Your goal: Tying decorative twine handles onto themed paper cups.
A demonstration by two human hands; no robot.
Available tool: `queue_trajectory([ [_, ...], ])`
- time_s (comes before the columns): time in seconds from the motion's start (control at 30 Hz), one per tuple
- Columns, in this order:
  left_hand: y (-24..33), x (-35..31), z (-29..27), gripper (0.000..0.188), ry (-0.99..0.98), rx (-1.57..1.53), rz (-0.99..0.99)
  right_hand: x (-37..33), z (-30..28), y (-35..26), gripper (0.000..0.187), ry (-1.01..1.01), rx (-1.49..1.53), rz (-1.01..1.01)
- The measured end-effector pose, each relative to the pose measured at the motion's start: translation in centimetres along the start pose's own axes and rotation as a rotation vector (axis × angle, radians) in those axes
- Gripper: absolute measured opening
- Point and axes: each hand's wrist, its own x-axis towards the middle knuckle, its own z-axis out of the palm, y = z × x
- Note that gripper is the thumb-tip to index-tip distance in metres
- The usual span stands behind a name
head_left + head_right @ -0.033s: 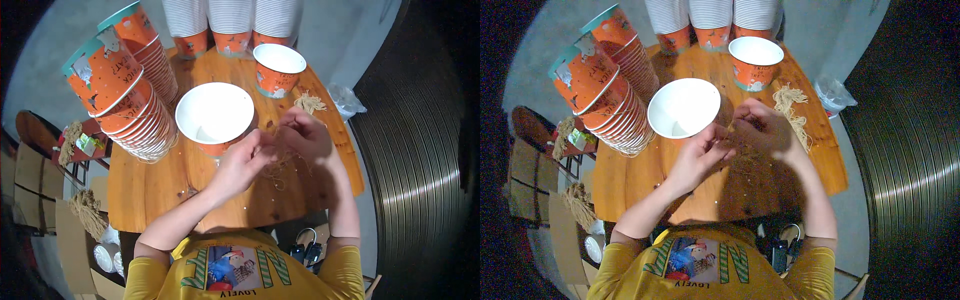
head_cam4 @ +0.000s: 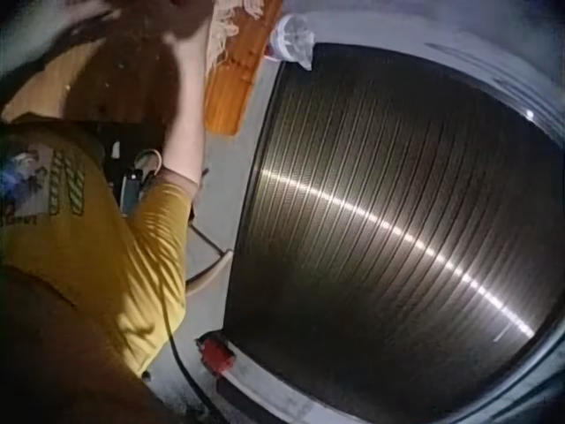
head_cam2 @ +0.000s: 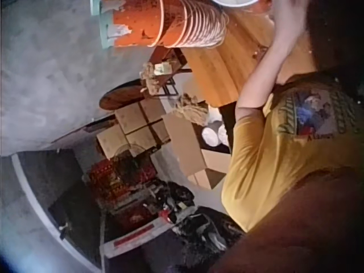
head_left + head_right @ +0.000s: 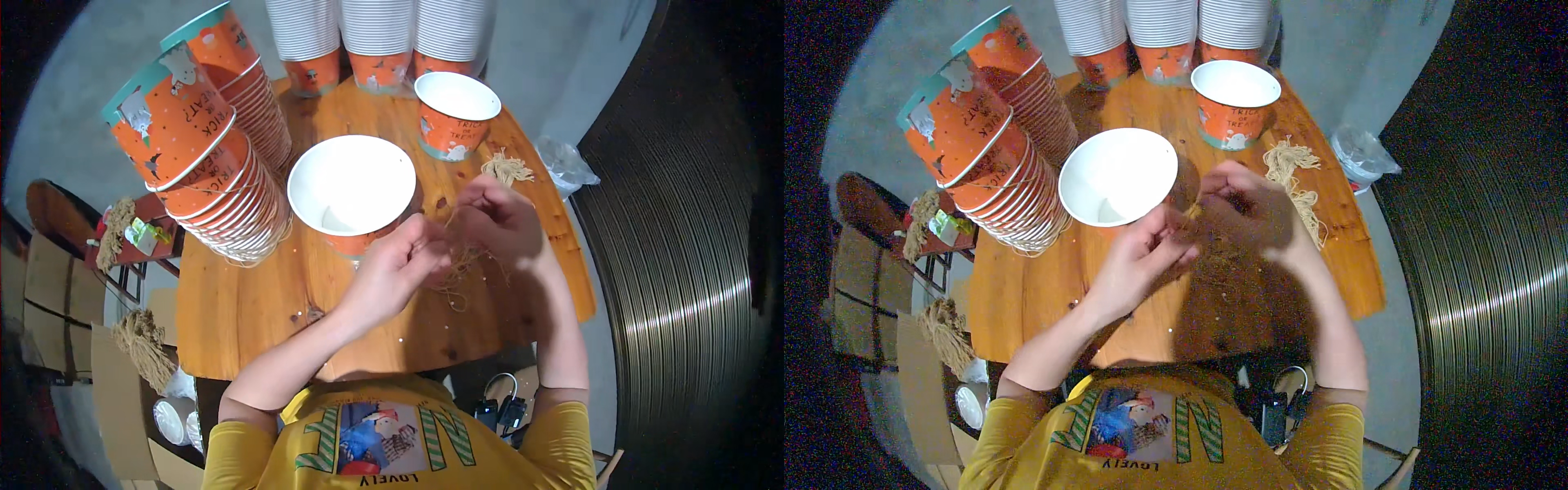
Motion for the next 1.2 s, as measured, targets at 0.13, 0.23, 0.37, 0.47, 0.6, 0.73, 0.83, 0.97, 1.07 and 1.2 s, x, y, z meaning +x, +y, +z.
queue_trajectory([
  [0.13,-0.2,-1.9,-1.5,0.020,-0.009,-0.110,-0.134,-0.3,-0.3,1.2,0.005,0.093,-0.040,0.005],
  [0.23,-0.1,-3.1,-2.2,0.019,0.035,-0.089,-0.157,-0.5,-0.5,2.0,0.009,0.064,-0.092,0.049],
  [0.37,0.4,-4.6,-2.5,0.015,0.101,0.489,0.052,-1.5,1.2,4.0,0.009,0.107,-0.605,-0.221],
  [0.47,0.1,-5.2,-2.7,0.010,0.110,0.843,0.281,-2.1,3.8,3.8,0.012,0.241,-0.719,-0.360],
  [0.6,0.3,-5.1,-2.8,0.012,0.075,1.080,0.434,-4.0,7.5,3.5,0.012,0.041,-0.007,-0.131],
  [0.73,1.2,-4.3,-3.6,0.011,-0.010,1.138,0.494,-4.2,7.2,3.1,0.010,-0.068,0.258,0.318],
  [0.83,2.0,-3.2,-3.5,0.010,-0.033,1.092,0.526,-4.0,7.0,3.7,0.012,0.034,0.088,0.148],
  [0.97,2.8,0.5,-3.6,0.017,0.166,1.036,0.515,-3.4,5.9,3.1,0.009,0.264,-0.009,0.191],
  [1.07,2.6,4.3,-3.8,0.035,0.169,0.957,0.202,-3.0,5.4,3.3,0.007,0.319,-0.092,0.080],
  [1.2,2.3,5.7,-3.9,0.031,-0.047,0.992,-0.144,-2.6,5.9,4.0,0.008,0.415,-0.118,-0.025],
])
